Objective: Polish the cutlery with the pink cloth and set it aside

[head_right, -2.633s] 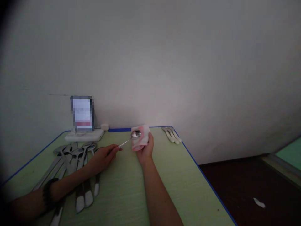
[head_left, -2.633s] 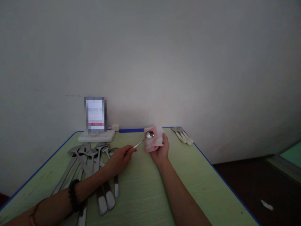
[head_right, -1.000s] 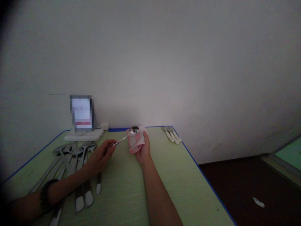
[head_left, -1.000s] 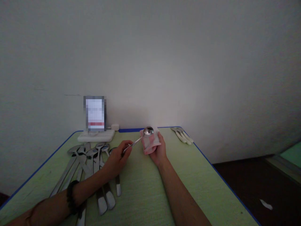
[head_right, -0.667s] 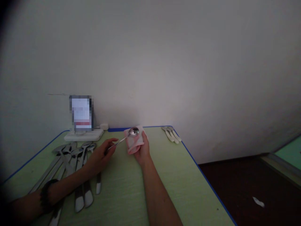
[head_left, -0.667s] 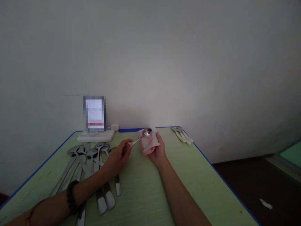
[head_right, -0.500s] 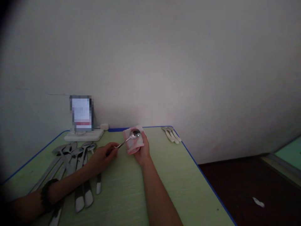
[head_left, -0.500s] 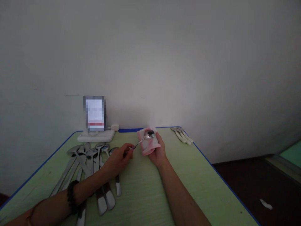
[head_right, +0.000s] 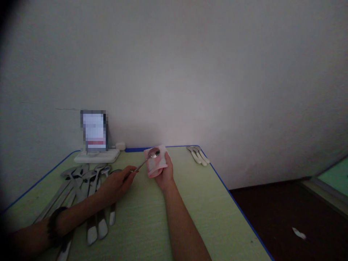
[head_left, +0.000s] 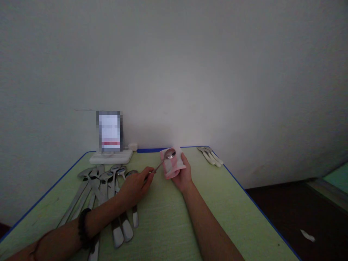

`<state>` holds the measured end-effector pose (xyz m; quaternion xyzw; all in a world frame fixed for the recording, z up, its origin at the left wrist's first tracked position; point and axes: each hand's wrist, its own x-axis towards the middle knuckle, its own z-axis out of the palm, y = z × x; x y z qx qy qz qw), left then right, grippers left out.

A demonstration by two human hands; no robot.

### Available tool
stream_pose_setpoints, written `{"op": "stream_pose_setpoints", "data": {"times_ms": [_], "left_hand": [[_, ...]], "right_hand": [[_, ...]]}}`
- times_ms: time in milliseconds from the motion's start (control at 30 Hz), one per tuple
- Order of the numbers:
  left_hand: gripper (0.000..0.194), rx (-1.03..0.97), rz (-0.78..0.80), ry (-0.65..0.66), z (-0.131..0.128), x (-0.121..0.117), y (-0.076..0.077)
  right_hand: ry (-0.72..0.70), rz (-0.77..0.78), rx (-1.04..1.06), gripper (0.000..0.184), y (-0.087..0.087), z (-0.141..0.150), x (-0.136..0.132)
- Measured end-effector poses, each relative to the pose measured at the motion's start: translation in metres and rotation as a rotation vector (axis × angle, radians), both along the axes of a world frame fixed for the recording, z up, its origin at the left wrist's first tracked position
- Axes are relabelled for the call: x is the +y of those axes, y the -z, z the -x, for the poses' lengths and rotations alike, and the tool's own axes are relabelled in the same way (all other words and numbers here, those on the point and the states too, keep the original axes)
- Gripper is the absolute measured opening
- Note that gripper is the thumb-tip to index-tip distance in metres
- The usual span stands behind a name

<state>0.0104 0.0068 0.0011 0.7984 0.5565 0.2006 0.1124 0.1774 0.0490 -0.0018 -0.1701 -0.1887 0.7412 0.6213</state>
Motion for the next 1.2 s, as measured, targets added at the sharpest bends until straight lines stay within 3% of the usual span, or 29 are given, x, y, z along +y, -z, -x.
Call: {"op": "stream_pose_setpoints", "data": {"times_ms": [133,267,600,800,900,1067,1200], "left_hand": [[0.029,0.022,0.004,-0.007,-0.001,-0.001,-0.001],[0.033,-0.077,0.043,0.043,0.001,0.001,0.000],[0.046,-0.220,-0.139,0.069,0.005,0.010,0.010],[0.046,-0.157,-0.094,0.025,0.004,0.010,0.011],[0.044,-0.109,-0.077,0.038,0.004,0.009,0.010],[0.044,-0.018,-0.062,0.046,0.004,0.008,0.009],[0.044,0.032,-0.061,0.042,0.004,0.007,0.007]], "right_hand": [[-0.009,-0.004,0.001,0.036,0.000,0.000,0.000],[-0.014,0.003,-0.022,0.035,0.002,-0.002,0.001],[-0.062,0.023,-0.034,0.039,-0.001,-0.001,-0.001],[-0.032,0.063,-0.025,0.030,-0.002,0.000,0.000],[0.051,0.036,-0.052,0.023,0.000,0.002,0.002],[0.171,0.000,-0.148,0.024,0.006,0.003,0.004],[0.187,-0.027,-0.171,0.026,0.007,0.001,0.004]]}}
